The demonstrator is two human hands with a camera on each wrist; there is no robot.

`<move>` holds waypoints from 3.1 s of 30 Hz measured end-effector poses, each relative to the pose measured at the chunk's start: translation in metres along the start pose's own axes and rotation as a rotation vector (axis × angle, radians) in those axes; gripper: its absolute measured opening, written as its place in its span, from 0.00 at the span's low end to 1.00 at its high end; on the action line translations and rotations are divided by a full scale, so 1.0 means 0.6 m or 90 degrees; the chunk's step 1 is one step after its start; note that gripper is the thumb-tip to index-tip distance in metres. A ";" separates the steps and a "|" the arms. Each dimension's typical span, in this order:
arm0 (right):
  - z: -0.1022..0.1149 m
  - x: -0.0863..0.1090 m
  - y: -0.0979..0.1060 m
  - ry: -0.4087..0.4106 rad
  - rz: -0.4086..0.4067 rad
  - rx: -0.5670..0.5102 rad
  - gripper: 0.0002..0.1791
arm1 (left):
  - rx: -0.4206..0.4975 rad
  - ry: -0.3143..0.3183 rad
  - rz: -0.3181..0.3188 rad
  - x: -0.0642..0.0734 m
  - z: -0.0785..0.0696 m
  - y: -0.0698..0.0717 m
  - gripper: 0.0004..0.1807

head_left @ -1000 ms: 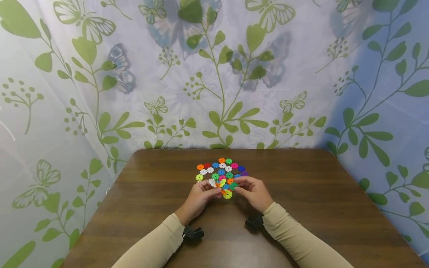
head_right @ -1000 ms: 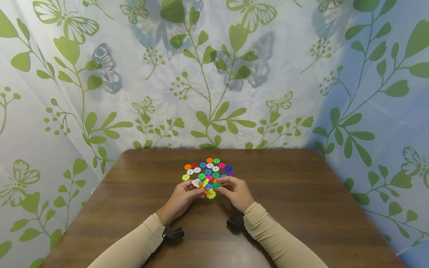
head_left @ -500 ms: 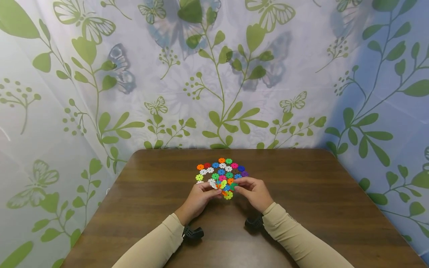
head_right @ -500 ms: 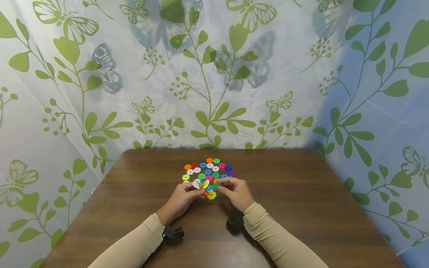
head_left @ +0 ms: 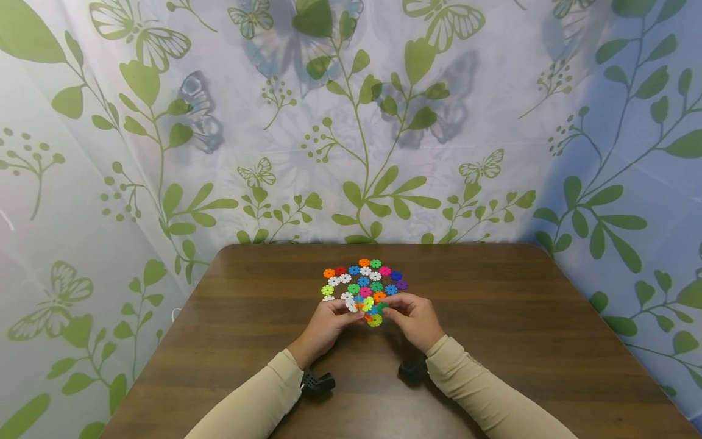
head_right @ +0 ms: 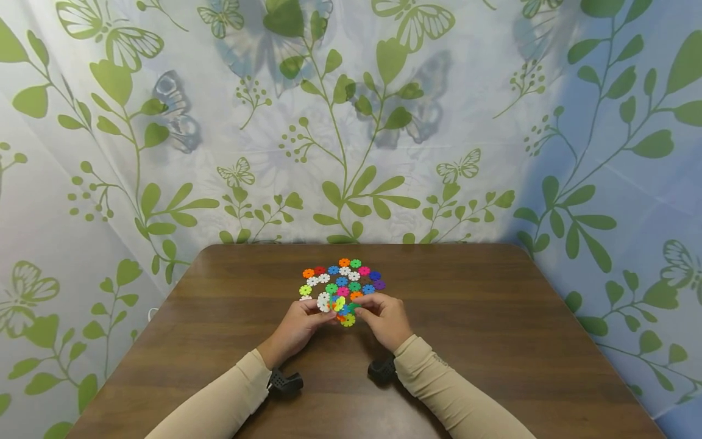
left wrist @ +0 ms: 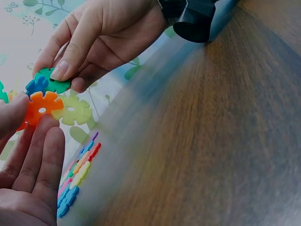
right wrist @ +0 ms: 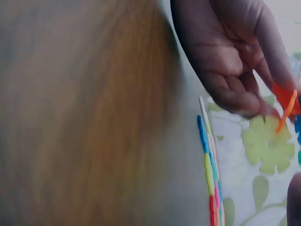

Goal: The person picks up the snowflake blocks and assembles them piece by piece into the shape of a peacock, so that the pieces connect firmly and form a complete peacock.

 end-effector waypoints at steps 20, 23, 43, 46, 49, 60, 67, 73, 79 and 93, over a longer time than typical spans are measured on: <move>-0.012 -0.004 -0.003 0.025 0.004 -0.042 0.11 | -0.002 -0.035 -0.007 -0.003 0.000 0.006 0.15; -0.018 -0.009 0.014 0.027 -0.011 -0.044 0.12 | -0.006 -0.033 -0.022 -0.003 -0.003 0.009 0.14; -0.089 -0.034 0.095 -0.025 0.101 0.353 0.25 | -0.020 -0.026 -0.047 -0.007 0.000 0.008 0.12; -0.098 -0.032 0.085 -0.048 0.154 0.395 0.27 | -0.015 -0.028 -0.051 -0.005 0.000 0.009 0.12; -0.103 -0.029 0.083 -0.055 0.174 0.427 0.24 | -0.023 -0.027 -0.045 -0.006 0.002 0.006 0.13; -0.094 -0.021 0.095 -0.021 0.072 0.395 0.05 | -0.053 -0.017 -0.038 -0.005 0.007 0.002 0.11; -0.088 -0.024 0.087 0.004 0.058 0.350 0.13 | -0.052 -0.020 -0.042 -0.003 0.001 0.001 0.10; -0.086 -0.026 0.084 0.021 0.024 0.263 0.14 | -0.060 -0.024 -0.036 -0.003 0.002 0.002 0.11; -0.061 -0.030 0.064 -0.032 0.022 0.040 0.10 | -0.022 -0.033 -0.036 -0.005 0.002 0.003 0.13; -0.007 -0.028 0.032 -0.036 0.016 -0.099 0.08 | -0.043 -0.042 -0.008 -0.006 0.001 -0.001 0.10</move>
Point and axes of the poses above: each hand's wrist, its own x-axis away from the middle knuckle, its own y-axis out of the back of the hand, z = x × y, the point moved 5 cm from there along -x, towards the middle knuckle, and after that the axes turned 4 degrees about -x, right-handed, at the moved point
